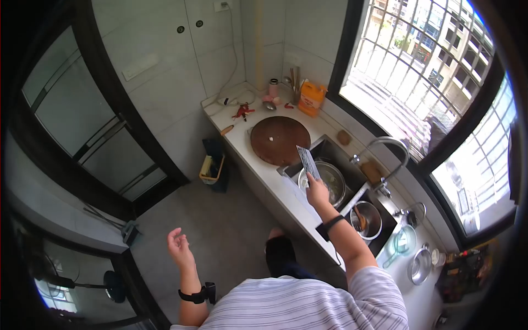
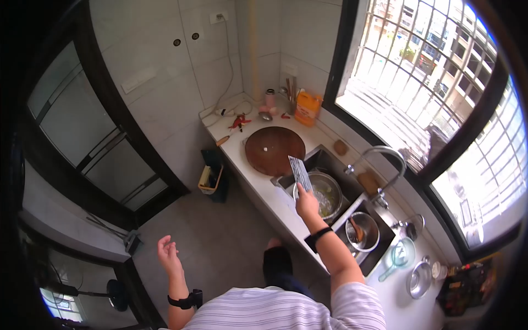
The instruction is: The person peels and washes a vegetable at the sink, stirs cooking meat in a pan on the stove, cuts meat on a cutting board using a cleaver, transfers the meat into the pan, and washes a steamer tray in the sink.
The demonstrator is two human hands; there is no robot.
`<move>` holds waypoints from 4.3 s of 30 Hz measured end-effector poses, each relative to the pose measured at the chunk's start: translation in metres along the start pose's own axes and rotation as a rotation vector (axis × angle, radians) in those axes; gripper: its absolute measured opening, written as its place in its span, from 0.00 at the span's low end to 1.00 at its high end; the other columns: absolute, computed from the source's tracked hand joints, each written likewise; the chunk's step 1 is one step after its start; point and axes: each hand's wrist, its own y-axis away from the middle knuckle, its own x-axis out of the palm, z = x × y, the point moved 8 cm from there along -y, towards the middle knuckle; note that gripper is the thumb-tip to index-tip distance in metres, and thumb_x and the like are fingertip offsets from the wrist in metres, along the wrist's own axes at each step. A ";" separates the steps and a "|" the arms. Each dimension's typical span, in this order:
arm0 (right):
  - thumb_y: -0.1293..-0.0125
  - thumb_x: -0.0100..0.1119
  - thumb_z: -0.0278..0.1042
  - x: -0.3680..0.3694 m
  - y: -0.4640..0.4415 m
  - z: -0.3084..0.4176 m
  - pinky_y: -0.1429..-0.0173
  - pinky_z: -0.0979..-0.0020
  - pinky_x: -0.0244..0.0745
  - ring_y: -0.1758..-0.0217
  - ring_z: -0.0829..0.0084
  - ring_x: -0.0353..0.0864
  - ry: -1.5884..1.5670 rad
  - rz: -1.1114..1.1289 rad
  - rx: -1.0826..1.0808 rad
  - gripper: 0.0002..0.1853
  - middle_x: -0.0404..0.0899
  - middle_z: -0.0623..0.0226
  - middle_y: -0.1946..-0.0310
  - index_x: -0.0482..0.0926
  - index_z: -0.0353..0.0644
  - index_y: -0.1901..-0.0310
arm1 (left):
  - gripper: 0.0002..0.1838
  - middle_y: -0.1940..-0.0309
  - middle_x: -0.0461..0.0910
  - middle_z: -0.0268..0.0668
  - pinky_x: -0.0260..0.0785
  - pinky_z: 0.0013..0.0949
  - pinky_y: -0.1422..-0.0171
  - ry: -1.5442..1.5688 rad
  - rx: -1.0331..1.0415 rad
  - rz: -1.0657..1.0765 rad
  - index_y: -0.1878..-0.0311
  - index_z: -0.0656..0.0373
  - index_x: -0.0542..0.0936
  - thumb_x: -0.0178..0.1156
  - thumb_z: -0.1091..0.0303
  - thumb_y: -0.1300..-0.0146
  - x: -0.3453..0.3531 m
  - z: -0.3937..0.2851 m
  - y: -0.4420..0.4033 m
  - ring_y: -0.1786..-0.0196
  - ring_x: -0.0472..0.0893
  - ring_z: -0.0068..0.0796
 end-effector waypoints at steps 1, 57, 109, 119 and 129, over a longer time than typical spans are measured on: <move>0.40 0.55 0.31 0.018 -0.034 0.004 0.55 0.52 0.77 0.58 0.47 0.81 0.020 -0.019 0.002 0.29 0.75 0.48 0.55 0.67 0.57 0.35 | 0.15 0.53 0.76 0.34 0.70 0.26 0.58 0.004 -0.017 -0.030 0.51 0.61 0.76 0.52 0.82 0.41 0.010 0.004 -0.011 0.62 0.74 0.20; 0.44 0.51 0.14 -0.152 0.457 -0.053 0.70 0.82 0.67 0.74 0.84 0.70 -0.948 -1.564 0.835 0.09 0.74 0.71 0.71 0.69 0.42 0.68 | 0.05 0.72 0.64 0.28 0.59 0.23 0.66 0.395 0.526 1.635 0.67 0.60 0.69 0.53 0.80 0.43 0.393 -0.110 0.172 0.71 0.65 0.17; 0.44 0.58 0.27 -0.353 1.291 -0.448 0.61 0.58 0.73 0.66 0.55 0.80 -0.133 -0.778 1.790 0.13 0.76 0.56 0.74 0.68 0.42 0.58 | 0.27 0.55 0.78 0.47 0.72 0.43 0.48 -0.070 1.254 2.537 0.43 0.59 0.73 0.66 0.58 0.45 0.139 -0.146 1.231 0.52 0.78 0.49; 0.41 0.59 0.34 -0.345 1.236 -0.480 0.55 0.53 0.76 0.59 0.48 0.81 -0.186 -0.520 1.661 0.24 0.82 0.51 0.65 0.69 0.44 0.42 | 0.32 0.57 0.80 0.51 0.72 0.45 0.50 -0.287 1.331 2.771 0.37 0.59 0.64 0.63 0.60 0.42 0.133 -0.119 1.236 0.53 0.79 0.53; 0.38 0.59 0.36 -0.374 1.238 -0.372 0.62 0.55 0.76 0.66 0.50 0.81 -0.073 -0.281 1.791 0.32 0.81 0.54 0.69 0.63 0.55 0.32 | 0.33 0.59 0.81 0.51 0.74 0.46 0.53 -0.260 1.330 2.880 0.37 0.60 0.63 0.63 0.60 0.42 0.135 -0.115 1.241 0.56 0.81 0.52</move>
